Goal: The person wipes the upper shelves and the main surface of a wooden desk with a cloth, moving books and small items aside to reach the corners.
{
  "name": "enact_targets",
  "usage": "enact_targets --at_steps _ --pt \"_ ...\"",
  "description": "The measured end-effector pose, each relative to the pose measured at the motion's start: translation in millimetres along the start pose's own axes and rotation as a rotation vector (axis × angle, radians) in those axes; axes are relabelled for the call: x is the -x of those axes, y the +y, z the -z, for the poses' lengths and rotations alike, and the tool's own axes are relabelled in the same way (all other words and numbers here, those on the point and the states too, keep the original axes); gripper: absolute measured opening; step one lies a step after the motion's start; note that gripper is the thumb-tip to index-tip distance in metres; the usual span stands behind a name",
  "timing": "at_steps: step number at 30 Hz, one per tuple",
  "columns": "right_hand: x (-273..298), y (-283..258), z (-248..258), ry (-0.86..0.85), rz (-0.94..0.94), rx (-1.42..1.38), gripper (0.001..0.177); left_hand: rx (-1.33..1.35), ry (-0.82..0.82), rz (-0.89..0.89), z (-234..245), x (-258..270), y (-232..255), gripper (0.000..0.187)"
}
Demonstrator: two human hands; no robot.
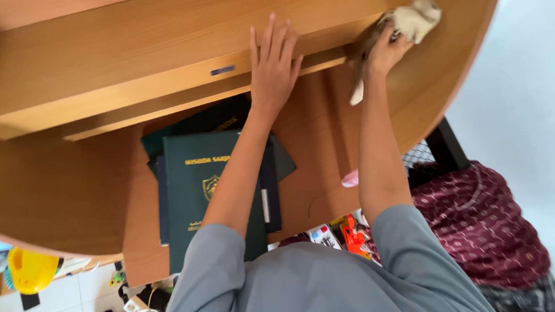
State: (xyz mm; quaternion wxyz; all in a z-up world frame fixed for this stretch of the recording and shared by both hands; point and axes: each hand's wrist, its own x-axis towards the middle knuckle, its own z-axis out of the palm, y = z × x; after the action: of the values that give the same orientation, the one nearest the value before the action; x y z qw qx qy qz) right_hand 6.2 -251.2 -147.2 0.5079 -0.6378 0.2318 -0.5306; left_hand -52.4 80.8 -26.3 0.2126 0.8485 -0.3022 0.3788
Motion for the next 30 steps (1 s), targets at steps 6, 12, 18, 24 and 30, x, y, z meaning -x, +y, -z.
enact_targets --at_steps 6,12,18,24,30 --pt "57.6 -18.4 -30.9 0.047 0.049 0.042 0.046 0.086 0.008 0.144 30.2 76.0 -19.4 0.037" --pt "184.1 -64.0 -66.5 -0.149 0.036 0.036 0.057 0.372 -0.171 0.307 2.3 126.0 -27.3 0.051" --pt "313.4 -147.3 -95.4 -0.342 0.093 0.053 0.030 0.813 -0.125 0.458 -56.3 192.6 -59.6 0.062" --pt "369.9 -171.6 -112.4 -0.499 0.154 -0.164 0.037 0.784 -0.171 0.878 13.0 210.5 -112.8 0.042" --pt "349.8 -177.8 -131.4 -0.109 -0.055 -0.263 0.056 0.370 -0.206 0.573 112.3 200.5 -139.3 0.033"
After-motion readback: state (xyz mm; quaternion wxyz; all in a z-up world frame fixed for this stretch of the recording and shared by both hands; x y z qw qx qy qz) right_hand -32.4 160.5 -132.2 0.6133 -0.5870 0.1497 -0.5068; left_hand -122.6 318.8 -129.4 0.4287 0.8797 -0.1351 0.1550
